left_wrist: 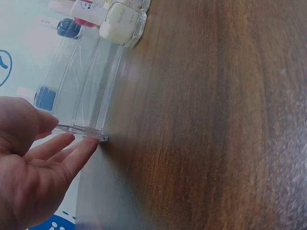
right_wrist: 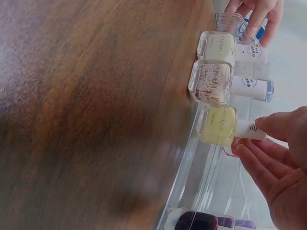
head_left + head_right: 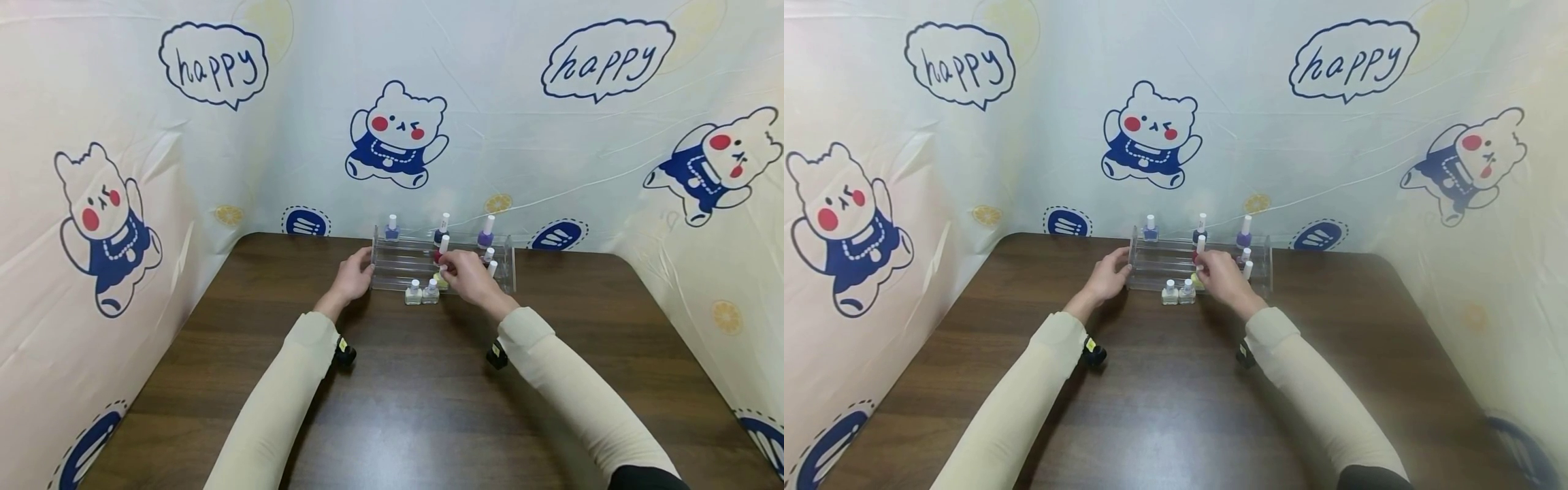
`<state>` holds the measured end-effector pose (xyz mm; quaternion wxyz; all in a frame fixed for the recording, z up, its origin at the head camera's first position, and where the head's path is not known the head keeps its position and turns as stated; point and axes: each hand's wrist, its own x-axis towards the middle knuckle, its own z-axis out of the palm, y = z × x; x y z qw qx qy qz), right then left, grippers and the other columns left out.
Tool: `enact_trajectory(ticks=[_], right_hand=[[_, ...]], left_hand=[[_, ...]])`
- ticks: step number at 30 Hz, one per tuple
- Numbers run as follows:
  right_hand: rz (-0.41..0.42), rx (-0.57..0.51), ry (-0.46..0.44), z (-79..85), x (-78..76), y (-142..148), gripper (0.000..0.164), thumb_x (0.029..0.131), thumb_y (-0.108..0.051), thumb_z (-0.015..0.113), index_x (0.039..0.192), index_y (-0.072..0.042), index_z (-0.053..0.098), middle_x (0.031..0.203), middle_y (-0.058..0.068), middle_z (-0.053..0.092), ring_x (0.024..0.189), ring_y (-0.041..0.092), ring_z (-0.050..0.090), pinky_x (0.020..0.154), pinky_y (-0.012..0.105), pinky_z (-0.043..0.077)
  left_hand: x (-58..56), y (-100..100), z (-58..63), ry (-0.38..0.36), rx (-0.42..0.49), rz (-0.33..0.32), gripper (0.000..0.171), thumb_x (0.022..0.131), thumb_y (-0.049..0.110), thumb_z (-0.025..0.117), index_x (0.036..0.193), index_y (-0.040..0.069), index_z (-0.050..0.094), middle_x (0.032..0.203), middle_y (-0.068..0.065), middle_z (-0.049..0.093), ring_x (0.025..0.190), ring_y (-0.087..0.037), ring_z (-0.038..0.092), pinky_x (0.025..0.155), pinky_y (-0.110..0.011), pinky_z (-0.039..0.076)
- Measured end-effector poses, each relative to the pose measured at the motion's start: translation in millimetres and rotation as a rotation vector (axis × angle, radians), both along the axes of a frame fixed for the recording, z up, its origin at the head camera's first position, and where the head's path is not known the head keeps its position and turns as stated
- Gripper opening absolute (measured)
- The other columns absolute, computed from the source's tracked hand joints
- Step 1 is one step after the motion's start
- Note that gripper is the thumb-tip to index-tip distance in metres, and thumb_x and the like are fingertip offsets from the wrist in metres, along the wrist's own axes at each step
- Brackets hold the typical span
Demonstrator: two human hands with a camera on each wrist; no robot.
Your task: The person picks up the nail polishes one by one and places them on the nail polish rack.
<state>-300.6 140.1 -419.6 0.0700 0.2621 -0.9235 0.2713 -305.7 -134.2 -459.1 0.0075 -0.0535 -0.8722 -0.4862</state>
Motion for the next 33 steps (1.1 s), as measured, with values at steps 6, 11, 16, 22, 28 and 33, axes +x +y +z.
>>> enact_trajectory(ticks=[6,11,16,22,28,33], right_hand=[[-0.009,0.008,-0.023,4.7,3.0,2,0.022,0.094,0.000,0.069,0.115,0.006,0.070,0.111,0.018,0.069,0.097,0.029,0.071,0.086,0.039,0.060],[-0.008,0.005,-0.027,12.2,6.6,5,0.024,0.093,0.000,0.070,0.116,0.005,0.070,0.114,0.019,0.068,0.101,0.031,0.069,0.089,0.042,0.059],[0.001,0.006,-0.031,17.2,9.9,8,0.025,0.093,0.000,0.070,0.118,0.005,0.070,0.117,0.021,0.067,0.102,0.032,0.069,0.089,0.044,0.059],[0.012,-0.003,-0.029,18.3,13.4,9,0.026,0.092,0.000,0.071,0.118,0.005,0.070,0.116,0.020,0.067,0.101,0.031,0.069,0.088,0.043,0.059],[0.035,-0.016,-0.015,16.9,16.2,8,0.026,0.092,-0.001,0.073,0.117,0.006,0.070,0.114,0.020,0.068,0.100,0.033,0.070,0.087,0.043,0.060],[0.047,-0.034,-0.018,16.1,18.9,5,0.026,0.091,0.001,0.072,0.116,0.007,0.070,0.113,0.022,0.069,0.096,0.032,0.070,0.085,0.043,0.060]], left_hand=[[0.9,0,1.0,0.000,-0.006,-0.004,0.047,0.107,0.005,0.047,0.154,0.006,0.042,0.149,-0.019,0.053,0.139,-0.035,0.048,0.114,-0.048,0.041],[2.0,0,3.2,-0.009,0.007,-0.003,0.047,0.107,0.005,0.046,0.154,0.006,0.042,0.150,-0.020,0.052,0.138,-0.036,0.049,0.113,-0.049,0.042],[1.2,0,1.7,-0.018,0.010,-0.002,0.048,0.108,0.005,0.046,0.155,0.007,0.041,0.150,-0.020,0.052,0.138,-0.036,0.048,0.113,-0.050,0.042],[0.2,-1,-1.7,-0.020,0.008,-0.008,0.049,0.108,0.005,0.046,0.156,0.006,0.040,0.151,-0.021,0.050,0.140,-0.036,0.047,0.115,-0.050,0.040],[1.1,0,-0.8,-0.016,0.004,-0.004,0.048,0.107,0.004,0.046,0.155,0.006,0.040,0.151,-0.021,0.051,0.140,-0.036,0.047,0.115,-0.049,0.039],[2.0,0,0.2,-0.018,0.004,-0.004,0.049,0.107,0.004,0.046,0.156,0.005,0.040,0.152,-0.021,0.050,0.141,-0.037,0.046,0.116,-0.050,0.039]])
